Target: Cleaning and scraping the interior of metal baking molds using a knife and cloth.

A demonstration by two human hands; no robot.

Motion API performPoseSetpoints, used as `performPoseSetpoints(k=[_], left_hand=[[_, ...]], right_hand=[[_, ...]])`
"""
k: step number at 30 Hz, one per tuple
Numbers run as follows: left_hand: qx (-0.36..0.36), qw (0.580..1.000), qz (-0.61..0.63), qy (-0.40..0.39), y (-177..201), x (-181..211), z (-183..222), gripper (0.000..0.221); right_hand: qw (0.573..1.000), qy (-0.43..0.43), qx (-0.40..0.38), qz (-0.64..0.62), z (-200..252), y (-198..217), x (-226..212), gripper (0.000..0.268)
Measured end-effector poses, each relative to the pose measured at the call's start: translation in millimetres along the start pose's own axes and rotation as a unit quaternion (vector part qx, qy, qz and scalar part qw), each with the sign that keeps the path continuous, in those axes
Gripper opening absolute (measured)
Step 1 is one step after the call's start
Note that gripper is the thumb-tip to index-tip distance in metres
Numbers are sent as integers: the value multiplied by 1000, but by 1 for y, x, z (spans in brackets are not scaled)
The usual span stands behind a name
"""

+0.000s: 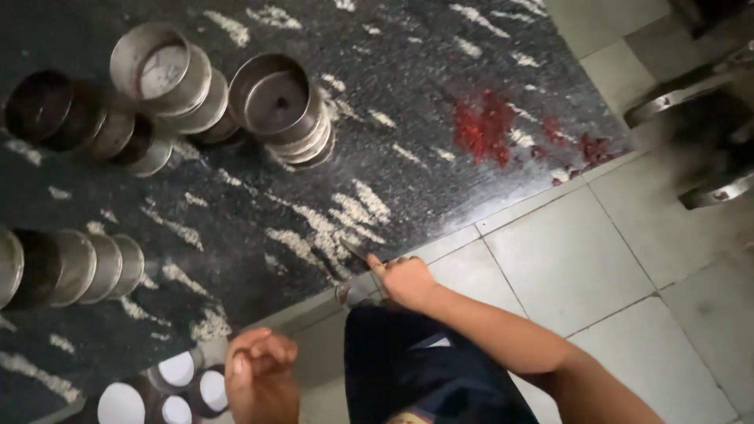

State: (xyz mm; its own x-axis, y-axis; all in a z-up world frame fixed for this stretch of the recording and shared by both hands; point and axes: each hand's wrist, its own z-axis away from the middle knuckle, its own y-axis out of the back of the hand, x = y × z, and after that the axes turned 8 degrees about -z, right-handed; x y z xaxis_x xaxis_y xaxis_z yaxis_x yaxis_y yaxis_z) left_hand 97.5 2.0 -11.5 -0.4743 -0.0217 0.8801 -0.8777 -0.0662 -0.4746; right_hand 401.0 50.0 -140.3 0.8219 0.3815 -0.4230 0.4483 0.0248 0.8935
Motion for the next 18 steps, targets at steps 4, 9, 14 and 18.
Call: performPoseSetpoints(k=[4,9,14,18], left_hand=[[-56,997,49,14,22,-11,-3,42],[-29,999,-1,34,34,-30,-12,42],[-23,999,-17,46,21,-42,-31,42],[-53,998,-19,32,9,-44,-44,41]], right_hand=[[974,-215,-60,-29,11,17,82,56],[905,-416,-88,20,38,101,158,61],[948,-317,23,-10,80,74,133,61],[969,-246,10,-12,99,67,76,63]])
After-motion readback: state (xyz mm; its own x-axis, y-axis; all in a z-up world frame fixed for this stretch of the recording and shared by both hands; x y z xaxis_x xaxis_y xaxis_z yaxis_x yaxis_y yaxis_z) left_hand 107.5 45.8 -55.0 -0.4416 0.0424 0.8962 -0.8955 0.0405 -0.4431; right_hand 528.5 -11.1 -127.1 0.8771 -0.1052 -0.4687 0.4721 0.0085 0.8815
